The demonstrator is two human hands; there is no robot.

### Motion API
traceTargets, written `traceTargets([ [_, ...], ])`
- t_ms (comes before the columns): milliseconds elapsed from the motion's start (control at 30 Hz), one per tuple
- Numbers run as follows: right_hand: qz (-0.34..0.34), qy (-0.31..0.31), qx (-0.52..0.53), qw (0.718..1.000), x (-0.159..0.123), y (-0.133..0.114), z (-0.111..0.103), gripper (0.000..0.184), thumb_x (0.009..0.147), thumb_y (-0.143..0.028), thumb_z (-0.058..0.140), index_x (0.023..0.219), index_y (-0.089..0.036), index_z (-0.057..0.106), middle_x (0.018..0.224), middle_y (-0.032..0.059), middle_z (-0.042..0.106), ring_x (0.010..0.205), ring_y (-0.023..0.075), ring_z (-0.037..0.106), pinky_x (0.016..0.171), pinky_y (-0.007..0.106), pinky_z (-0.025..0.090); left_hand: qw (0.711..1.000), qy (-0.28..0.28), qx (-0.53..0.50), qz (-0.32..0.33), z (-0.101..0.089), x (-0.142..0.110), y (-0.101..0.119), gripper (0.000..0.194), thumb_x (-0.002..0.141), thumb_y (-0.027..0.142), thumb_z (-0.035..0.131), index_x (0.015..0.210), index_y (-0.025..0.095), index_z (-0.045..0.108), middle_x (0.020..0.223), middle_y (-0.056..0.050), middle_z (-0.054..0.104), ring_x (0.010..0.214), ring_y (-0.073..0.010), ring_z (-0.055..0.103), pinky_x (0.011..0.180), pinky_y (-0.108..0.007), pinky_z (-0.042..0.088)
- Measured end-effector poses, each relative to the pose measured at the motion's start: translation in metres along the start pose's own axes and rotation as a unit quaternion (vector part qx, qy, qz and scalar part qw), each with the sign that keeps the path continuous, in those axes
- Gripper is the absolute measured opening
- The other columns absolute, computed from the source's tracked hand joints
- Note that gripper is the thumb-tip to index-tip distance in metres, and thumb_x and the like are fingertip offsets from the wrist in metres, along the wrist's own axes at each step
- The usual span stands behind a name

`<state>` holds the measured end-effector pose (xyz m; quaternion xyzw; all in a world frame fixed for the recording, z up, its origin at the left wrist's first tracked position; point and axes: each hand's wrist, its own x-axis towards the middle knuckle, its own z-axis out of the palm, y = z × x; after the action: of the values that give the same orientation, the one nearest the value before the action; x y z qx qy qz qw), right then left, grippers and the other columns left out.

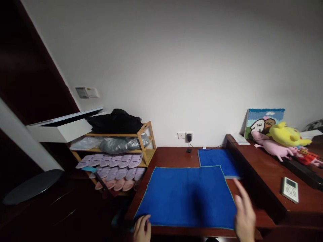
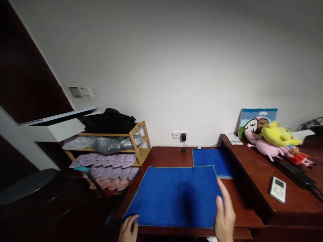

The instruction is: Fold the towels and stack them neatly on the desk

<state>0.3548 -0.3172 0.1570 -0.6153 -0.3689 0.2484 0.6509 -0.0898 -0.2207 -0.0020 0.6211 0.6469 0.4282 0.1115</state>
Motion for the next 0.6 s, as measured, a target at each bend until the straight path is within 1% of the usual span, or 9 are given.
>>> traceTargets([
  [67, -0.037, -0.023, -0.103, 0.994, 0.012, 0.042, 0.016, 0.066, 0.09, -0.071, 0.05, 0.137, -0.028, 0.063, 0.15, 0.0093, 0.057, 0.144, 0.0345, 0.045, 0.124, 0.054, 0.031, 0.997, -0.047, 0.036, 0.052, 0.013, 0.02, 0.012, 0.039, 0.091, 0.043, 0.044, 0.104, 0.029, 0.077, 0.113, -0.01, 0.076, 0.113, -0.0333, 0.069, 0.102, -0.049, 0.053],
  [133, -0.055, -0.061, -0.227, 0.97, 0.018, 0.094, 0.018, 0.069, 0.086, -0.074, 0.045, 0.13, -0.026, 0.069, 0.146, 0.0092, 0.06, 0.143, 0.0376, 0.046, 0.123, 0.057, 0.03, 0.989, -0.084, 0.083, 0.089, 0.026, 0.04, 0.019, 0.042, 0.093, 0.04, 0.042, 0.113, 0.026, 0.076, 0.123, -0.01, 0.074, 0.118, -0.0319, 0.067, 0.104, -0.048, 0.052],
  [200, -0.061, -0.084, -0.315, 0.943, 0.017, 0.142, 0.009, 0.067, 0.084, -0.07, 0.043, 0.127, -0.028, 0.071, 0.145, 0.0079, 0.062, 0.144, 0.0393, 0.045, 0.121, 0.059, 0.032, 0.98, -0.104, 0.129, 0.11, 0.036, 0.06, 0.02, 0.046, 0.095, 0.04, 0.04, 0.122, 0.023, 0.074, 0.132, -0.011, 0.071, 0.125, -0.0315, 0.064, 0.107, -0.048, 0.05],
  [233, -0.066, -0.096, -0.348, 0.93, 0.015, 0.161, 0.002, 0.064, 0.084, -0.067, 0.043, 0.129, -0.03, 0.071, 0.145, 0.0061, 0.062, 0.144, 0.039, 0.044, 0.121, 0.06, 0.033, 0.976, -0.109, 0.15, 0.115, 0.04, 0.068, 0.017, 0.049, 0.095, 0.04, 0.039, 0.126, 0.021, 0.072, 0.136, -0.012, 0.069, 0.129, -0.0315, 0.061, 0.11, -0.048, 0.048],
  [300, -0.082, -0.119, -0.392, 0.909, 0.011, 0.186, -0.012, 0.06, 0.086, -0.062, 0.042, 0.133, -0.035, 0.068, 0.147, 0.0017, 0.06, 0.145, 0.0362, 0.044, 0.12, 0.058, 0.034, 0.969, -0.116, 0.185, 0.119, 0.046, 0.08, 0.009, 0.052, 0.097, 0.041, 0.038, 0.134, 0.02, 0.068, 0.144, -0.012, 0.064, 0.137, -0.0313, 0.055, 0.116, -0.049, 0.043],
  [367, -0.09, -0.131, -0.417, 0.895, 0.013, 0.192, -0.022, 0.056, 0.088, -0.058, 0.042, 0.134, -0.04, 0.066, 0.147, -0.0015, 0.06, 0.143, 0.0333, 0.047, 0.118, 0.054, 0.038, 0.964, -0.12, 0.206, 0.114, 0.049, 0.087, -0.001, 0.054, 0.098, 0.043, 0.038, 0.14, 0.022, 0.063, 0.149, -0.01, 0.06, 0.142, -0.0305, 0.05, 0.12, -0.05, 0.038],
  [433, -0.079, -0.133, -0.441, 0.884, 0.025, 0.186, -0.026, 0.051, 0.089, -0.056, 0.041, 0.128, -0.04, 0.07, 0.141, 0.0007, 0.065, 0.134, 0.0339, 0.057, 0.11, 0.053, 0.046, 0.963, -0.12, 0.217, 0.109, 0.052, 0.088, -0.009, 0.056, 0.098, 0.045, 0.037, 0.143, 0.023, 0.061, 0.152, -0.009, 0.058, 0.144, -0.0296, 0.048, 0.122, -0.05, 0.035],
  [533, -0.056, -0.137, -0.471, 0.87, 0.069, 0.17, -0.02, 0.052, 0.092, -0.048, 0.034, 0.118, -0.03, 0.075, 0.123, 0.0095, 0.073, 0.115, 0.0334, 0.067, 0.099, 0.047, 0.052, 0.964, -0.116, 0.216, 0.105, 0.054, 0.086, -0.015, 0.057, 0.099, 0.046, 0.034, 0.144, 0.022, 0.06, 0.154, -0.009, 0.056, 0.145, -0.0287, 0.047, 0.123, -0.049, 0.035],
  [600, -0.053, -0.135, -0.479, 0.866, 0.111, 0.162, -0.012, 0.057, 0.095, -0.043, 0.027, 0.121, -0.021, 0.073, 0.121, 0.013, 0.072, 0.114, 0.0296, 0.067, 0.101, 0.041, 0.051, 0.965, -0.116, 0.21, 0.104, 0.055, 0.086, -0.017, 0.057, 0.099, 0.046, 0.035, 0.144, 0.023, 0.06, 0.153, -0.009, 0.056, 0.145, -0.0291, 0.047, 0.122, -0.049, 0.036],
])
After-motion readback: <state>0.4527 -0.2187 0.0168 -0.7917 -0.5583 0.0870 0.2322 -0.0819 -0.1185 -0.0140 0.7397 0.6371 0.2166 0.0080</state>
